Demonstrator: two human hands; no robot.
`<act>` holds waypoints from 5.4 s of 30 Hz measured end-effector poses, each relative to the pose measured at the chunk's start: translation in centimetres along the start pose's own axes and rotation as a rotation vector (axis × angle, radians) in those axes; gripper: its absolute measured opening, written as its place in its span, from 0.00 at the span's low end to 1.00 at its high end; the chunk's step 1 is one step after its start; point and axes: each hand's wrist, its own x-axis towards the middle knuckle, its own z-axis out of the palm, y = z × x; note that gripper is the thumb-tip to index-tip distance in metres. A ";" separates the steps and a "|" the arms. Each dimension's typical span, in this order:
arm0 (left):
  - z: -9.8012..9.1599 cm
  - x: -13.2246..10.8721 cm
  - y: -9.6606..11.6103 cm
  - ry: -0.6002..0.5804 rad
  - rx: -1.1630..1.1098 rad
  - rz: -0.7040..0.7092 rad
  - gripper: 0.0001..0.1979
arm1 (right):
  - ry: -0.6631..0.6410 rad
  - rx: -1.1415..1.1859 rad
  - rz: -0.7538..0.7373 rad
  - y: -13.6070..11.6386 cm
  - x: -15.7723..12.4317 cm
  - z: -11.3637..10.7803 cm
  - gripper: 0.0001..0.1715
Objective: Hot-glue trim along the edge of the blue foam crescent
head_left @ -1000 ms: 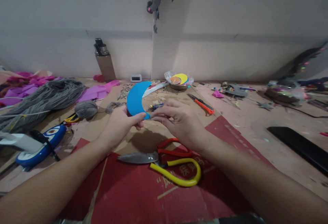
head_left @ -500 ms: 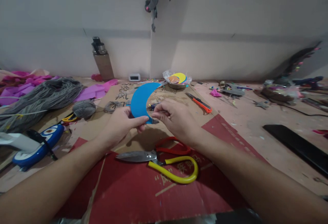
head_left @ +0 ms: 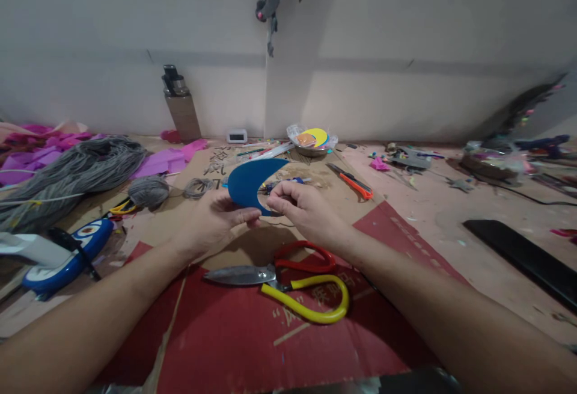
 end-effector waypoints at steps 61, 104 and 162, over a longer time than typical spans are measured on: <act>0.6 -0.8 2.4 0.101 0.479 0.008 0.08 | 0.101 -0.104 -0.140 0.3 -1.0 1.2 0.07; -0.4 0.9 0.5 0.264 -0.440 -0.269 0.11 | -0.021 -0.372 -0.242 0.7 -0.4 0.9 0.14; -1.5 0.7 -0.8 0.420 -0.193 -0.153 0.07 | 0.212 -0.335 -0.111 0.5 -0.8 0.1 0.20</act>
